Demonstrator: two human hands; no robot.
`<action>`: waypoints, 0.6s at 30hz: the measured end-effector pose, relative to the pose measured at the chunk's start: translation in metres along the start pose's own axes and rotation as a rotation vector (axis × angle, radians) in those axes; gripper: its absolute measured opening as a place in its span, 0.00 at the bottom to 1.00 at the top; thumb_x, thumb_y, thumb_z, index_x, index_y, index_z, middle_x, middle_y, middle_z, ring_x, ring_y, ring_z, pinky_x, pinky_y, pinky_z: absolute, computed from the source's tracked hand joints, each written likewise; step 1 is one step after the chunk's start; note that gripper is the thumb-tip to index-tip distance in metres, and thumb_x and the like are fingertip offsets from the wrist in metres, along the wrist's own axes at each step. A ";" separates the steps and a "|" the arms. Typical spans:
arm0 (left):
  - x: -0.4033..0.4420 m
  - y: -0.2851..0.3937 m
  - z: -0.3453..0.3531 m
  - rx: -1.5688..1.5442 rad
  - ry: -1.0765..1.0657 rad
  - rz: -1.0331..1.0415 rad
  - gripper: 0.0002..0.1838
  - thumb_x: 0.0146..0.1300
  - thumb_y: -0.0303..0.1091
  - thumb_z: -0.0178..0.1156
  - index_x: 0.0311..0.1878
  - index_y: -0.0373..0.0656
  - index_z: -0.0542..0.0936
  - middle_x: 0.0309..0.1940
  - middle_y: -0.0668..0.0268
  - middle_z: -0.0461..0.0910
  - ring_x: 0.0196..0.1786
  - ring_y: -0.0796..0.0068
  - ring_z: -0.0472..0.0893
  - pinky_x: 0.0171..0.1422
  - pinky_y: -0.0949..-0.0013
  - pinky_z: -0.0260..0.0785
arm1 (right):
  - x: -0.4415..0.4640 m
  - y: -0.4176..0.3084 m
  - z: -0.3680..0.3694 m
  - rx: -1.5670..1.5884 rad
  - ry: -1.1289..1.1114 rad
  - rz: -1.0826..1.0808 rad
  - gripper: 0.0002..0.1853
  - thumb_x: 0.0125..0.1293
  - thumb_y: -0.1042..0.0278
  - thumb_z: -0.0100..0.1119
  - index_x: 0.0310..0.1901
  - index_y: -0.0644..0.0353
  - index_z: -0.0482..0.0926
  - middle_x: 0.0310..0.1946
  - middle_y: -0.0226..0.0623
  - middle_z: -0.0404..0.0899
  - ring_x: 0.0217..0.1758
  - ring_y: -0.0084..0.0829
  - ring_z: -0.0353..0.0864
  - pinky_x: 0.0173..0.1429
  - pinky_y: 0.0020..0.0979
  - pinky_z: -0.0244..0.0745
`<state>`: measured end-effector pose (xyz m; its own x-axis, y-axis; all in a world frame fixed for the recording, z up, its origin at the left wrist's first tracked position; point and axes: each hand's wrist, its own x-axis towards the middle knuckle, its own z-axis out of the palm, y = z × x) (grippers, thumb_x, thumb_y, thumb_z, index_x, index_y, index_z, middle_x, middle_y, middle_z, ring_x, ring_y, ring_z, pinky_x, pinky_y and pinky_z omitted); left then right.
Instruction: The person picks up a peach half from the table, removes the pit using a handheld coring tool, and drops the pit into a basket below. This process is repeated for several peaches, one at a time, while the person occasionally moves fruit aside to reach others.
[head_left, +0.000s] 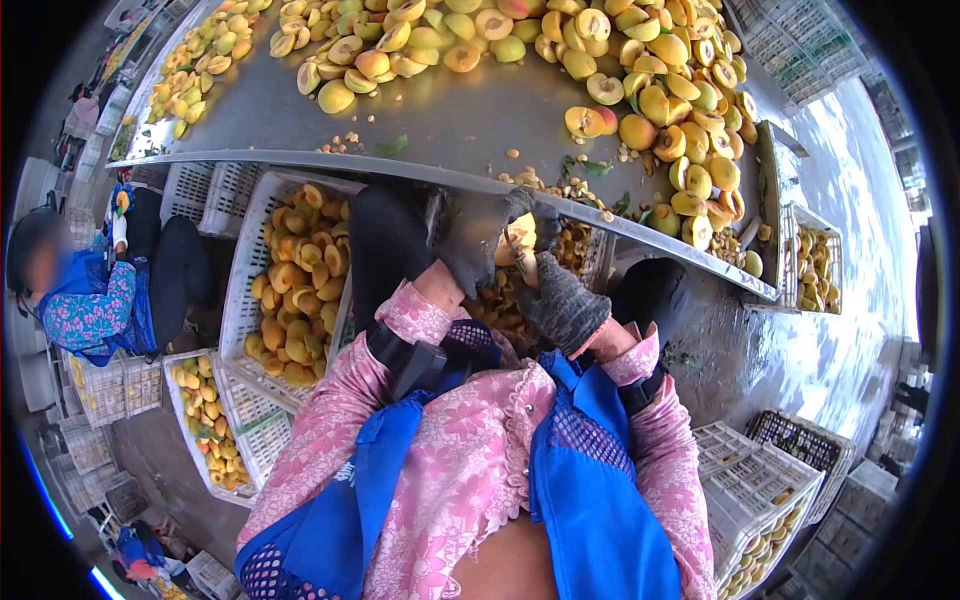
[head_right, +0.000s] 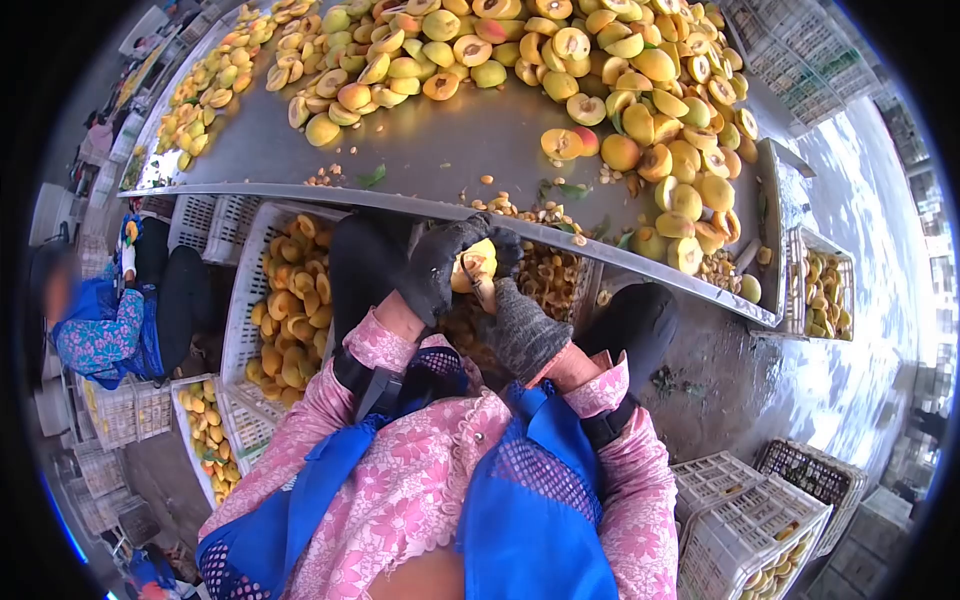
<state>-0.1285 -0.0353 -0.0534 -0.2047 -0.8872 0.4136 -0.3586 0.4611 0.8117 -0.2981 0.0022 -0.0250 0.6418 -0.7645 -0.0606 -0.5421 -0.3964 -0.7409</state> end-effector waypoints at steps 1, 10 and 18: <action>-0.001 0.002 -0.001 0.013 -0.014 -0.006 0.14 0.56 0.32 0.55 0.45 0.36 0.75 0.40 0.57 0.79 0.44 0.65 0.78 0.52 0.66 0.68 | -0.001 -0.006 -0.005 0.080 -0.065 0.149 0.14 0.56 0.68 0.52 0.41 0.68 0.69 0.35 0.55 0.70 0.32 0.42 0.71 0.35 0.36 0.67; -0.006 -0.002 0.007 -0.124 -0.081 -0.076 0.12 0.56 0.25 0.53 0.44 0.35 0.75 0.40 0.58 0.79 0.44 0.69 0.79 0.50 0.69 0.70 | -0.002 0.017 0.002 0.241 -0.160 0.101 0.13 0.54 0.72 0.54 0.42 0.66 0.68 0.27 0.43 0.70 0.32 0.40 0.71 0.38 0.33 0.68; -0.005 0.010 0.008 -1.274 -0.154 -0.962 0.13 0.59 0.29 0.51 0.45 0.34 0.74 0.40 0.58 0.79 0.42 0.69 0.79 0.49 0.70 0.71 | 0.002 0.007 -0.013 0.841 -0.423 0.060 0.14 0.59 0.70 0.51 0.48 0.59 0.70 0.35 0.33 0.72 0.38 0.25 0.74 0.39 0.25 0.71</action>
<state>-0.1386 -0.0262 -0.0509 -0.4755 -0.7788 -0.4091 0.5384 -0.6254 0.5648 -0.3072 -0.0087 -0.0214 0.8587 -0.4581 -0.2295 -0.1173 0.2602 -0.9584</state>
